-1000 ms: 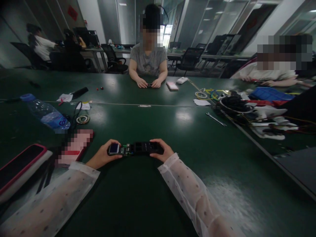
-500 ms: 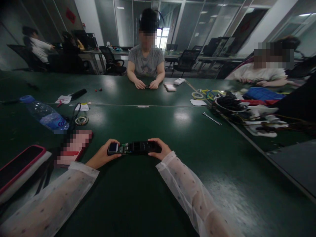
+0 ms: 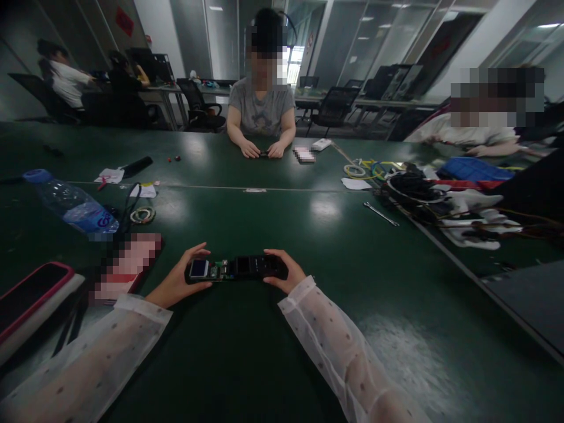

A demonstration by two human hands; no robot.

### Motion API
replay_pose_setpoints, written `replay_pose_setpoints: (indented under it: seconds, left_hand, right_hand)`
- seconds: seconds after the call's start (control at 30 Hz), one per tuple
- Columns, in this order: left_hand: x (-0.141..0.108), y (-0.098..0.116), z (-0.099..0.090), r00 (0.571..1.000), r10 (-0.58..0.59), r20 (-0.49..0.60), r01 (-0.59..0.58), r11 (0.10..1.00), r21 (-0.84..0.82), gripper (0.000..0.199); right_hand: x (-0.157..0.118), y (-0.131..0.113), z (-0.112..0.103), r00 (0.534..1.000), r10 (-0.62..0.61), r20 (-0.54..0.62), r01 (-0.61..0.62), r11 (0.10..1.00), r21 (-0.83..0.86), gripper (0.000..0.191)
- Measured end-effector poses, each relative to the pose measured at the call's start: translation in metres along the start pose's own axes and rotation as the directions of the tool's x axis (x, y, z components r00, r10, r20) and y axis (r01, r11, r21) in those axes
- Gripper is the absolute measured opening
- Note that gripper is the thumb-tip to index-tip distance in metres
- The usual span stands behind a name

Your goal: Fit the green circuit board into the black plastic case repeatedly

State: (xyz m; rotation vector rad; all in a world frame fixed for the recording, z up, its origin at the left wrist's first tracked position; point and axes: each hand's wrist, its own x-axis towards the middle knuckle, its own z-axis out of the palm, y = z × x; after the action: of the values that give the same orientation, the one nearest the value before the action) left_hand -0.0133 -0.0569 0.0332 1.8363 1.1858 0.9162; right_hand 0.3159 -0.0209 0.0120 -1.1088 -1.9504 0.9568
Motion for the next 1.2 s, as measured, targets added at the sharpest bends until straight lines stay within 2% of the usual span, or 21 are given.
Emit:
replay_pose_setpoints:
  seconds: [0.07,0.13,0.2,0.27,0.47,0.63,0.97,1.2]
  left_hand:
    - [-0.001,-0.001,-0.003,0.999,-0.006,0.031,0.007,1.0,-0.019,0.082]
    - [-0.001,-0.003,-0.005,0.999,-0.015,0.047,0.017,0.999,-0.046,0.08]
    - [-0.001,-0.004,-0.005,0.999,-0.026,0.047,0.029,0.997,-0.065,0.081]
    - [0.0,-0.004,-0.005,0.999,-0.035,0.04,0.038,0.997,-0.073,0.082]
    - [0.003,-0.004,-0.003,1.0,-0.006,0.027,0.008,0.997,-0.08,0.083]
    - [0.004,-0.004,-0.002,1.0,0.006,0.009,-0.005,0.996,-0.086,0.086]
    - [0.002,-0.002,-0.003,1.0,-0.027,0.016,0.028,0.997,-0.074,0.087]
    - [0.002,-0.001,-0.004,0.999,-0.029,0.015,0.03,0.997,-0.07,0.087]
  right_hand:
    - [0.0,0.002,0.0,0.998,0.018,-0.06,-0.019,0.999,-0.026,0.057]
    - [0.0,0.005,0.0,0.983,0.057,-0.173,-0.061,0.998,-0.014,0.056]
    - [0.0,0.006,0.002,0.957,0.108,-0.271,-0.098,0.994,0.049,0.058]
    - [0.0,0.005,0.005,0.944,0.135,-0.3,-0.1,0.986,0.132,0.06]
    - [0.002,-0.012,0.02,0.974,0.082,-0.212,-0.026,0.966,0.255,0.063]
    - [0.002,-0.02,0.024,0.985,0.05,-0.163,-0.012,0.975,0.221,0.058]
    - [0.003,-0.018,0.026,0.995,0.03,-0.092,-0.018,0.991,0.13,0.057]
    - [0.001,-0.018,0.027,0.994,-0.004,-0.105,0.016,0.993,0.12,0.06]
